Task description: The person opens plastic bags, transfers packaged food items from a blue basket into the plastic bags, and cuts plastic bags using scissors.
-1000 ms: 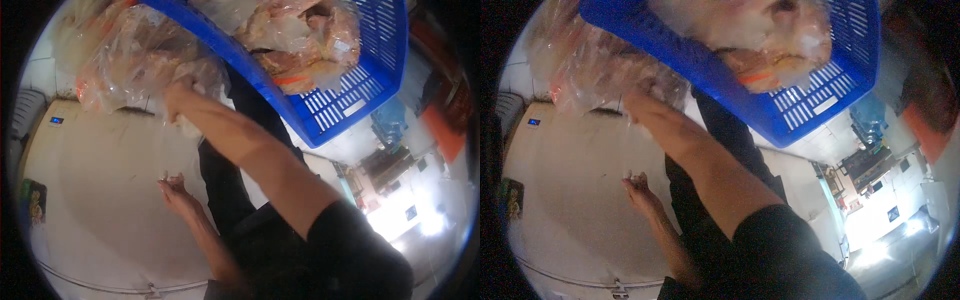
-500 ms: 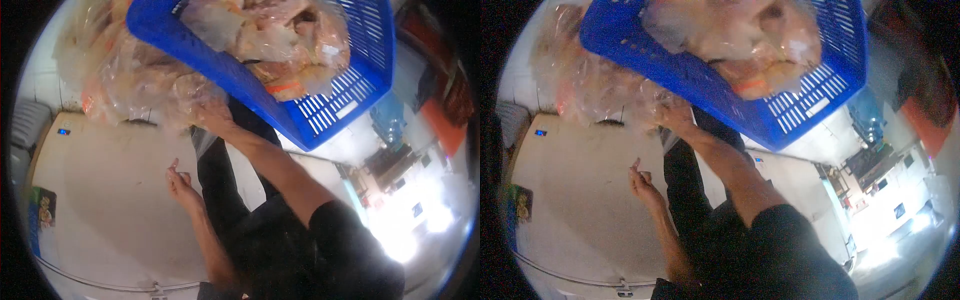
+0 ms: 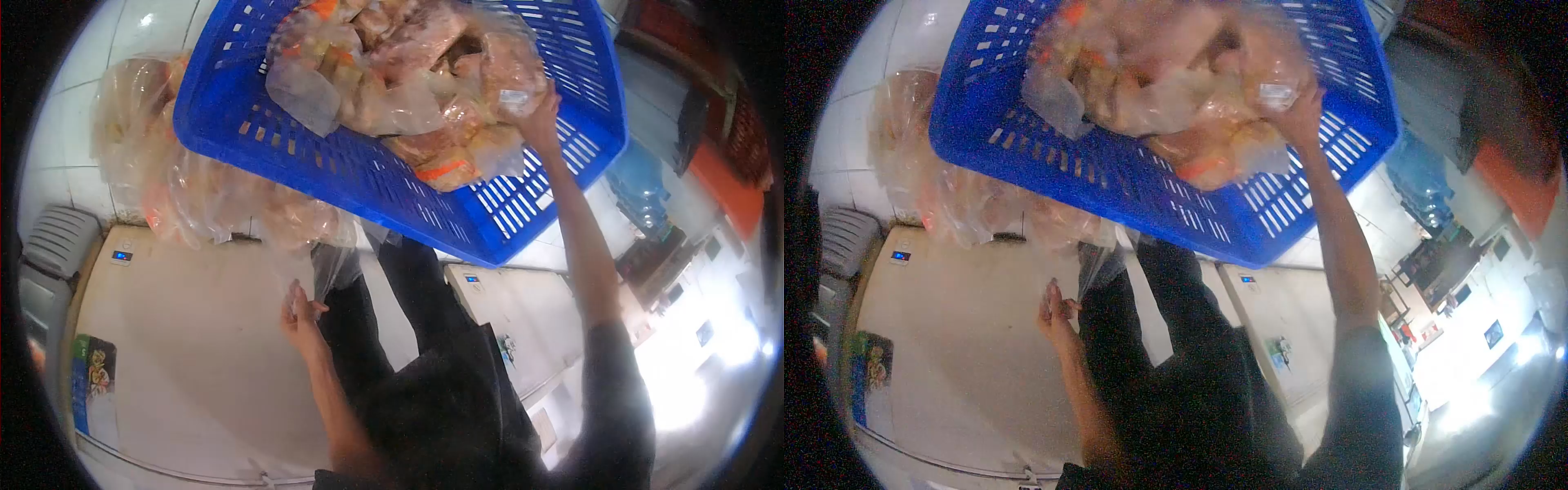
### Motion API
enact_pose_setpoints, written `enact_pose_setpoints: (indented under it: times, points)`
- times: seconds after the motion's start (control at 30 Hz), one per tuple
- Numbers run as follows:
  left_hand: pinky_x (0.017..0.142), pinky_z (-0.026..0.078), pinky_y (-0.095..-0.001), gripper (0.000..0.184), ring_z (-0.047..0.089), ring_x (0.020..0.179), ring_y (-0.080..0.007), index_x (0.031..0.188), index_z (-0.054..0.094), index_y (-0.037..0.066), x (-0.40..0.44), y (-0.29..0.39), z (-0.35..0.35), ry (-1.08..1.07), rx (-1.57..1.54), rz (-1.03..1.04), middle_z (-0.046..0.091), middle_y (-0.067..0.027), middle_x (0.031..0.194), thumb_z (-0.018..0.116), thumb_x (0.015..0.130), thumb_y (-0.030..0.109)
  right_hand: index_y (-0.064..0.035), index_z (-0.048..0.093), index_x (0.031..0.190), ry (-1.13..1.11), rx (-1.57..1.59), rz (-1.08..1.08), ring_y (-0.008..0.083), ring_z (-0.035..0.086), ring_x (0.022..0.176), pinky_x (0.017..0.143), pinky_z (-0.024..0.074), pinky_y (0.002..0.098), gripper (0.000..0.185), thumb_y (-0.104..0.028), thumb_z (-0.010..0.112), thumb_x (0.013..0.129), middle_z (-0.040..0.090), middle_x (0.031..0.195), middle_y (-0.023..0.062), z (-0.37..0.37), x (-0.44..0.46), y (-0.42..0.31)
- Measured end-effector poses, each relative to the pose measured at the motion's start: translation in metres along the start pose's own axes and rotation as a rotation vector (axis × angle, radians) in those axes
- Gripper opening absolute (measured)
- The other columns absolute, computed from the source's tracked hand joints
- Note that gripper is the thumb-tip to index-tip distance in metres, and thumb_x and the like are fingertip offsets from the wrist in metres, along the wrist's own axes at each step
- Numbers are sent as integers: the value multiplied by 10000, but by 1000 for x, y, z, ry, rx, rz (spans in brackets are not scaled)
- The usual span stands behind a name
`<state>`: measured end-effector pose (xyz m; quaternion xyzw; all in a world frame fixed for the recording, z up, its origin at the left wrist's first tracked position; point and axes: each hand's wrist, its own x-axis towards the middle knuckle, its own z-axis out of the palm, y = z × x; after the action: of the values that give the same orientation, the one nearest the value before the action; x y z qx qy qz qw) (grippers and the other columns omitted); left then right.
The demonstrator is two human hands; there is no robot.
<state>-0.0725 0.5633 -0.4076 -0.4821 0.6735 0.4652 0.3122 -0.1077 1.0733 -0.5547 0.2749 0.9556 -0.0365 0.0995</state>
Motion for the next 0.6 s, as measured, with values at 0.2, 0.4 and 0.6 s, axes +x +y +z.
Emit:
enact_pose_setpoints:
  times: [0.2,0.4,0.6]
  points:
    - [695,349,-234,477,510,674,-68,1298,570,-12,2,6,1,-9,59,-5,566,-7,636,595,974,336,48,214,1472,-127,-38,249,343,490,1262,1062,404,412,1109,-384,847,670,483,1351,254,61,50,-16]
    - [689,341,-233,457,468,684,-63,1318,559,-8,1,6,5,10,-60,43,576,-3,704,565,990,311,44,265,1451,-188,311,168,341,491,1250,1052,411,435,1011,-374,800,703,467,1364,229,9,31,-12]
    - [772,383,-262,507,504,887,-98,1383,501,13,13,-4,-13,-8,-246,30,605,-80,1078,536,998,340,-43,428,1309,-688,1606,669,249,536,1103,941,459,393,612,-398,626,852,530,1212,107,-84,-76,-6]
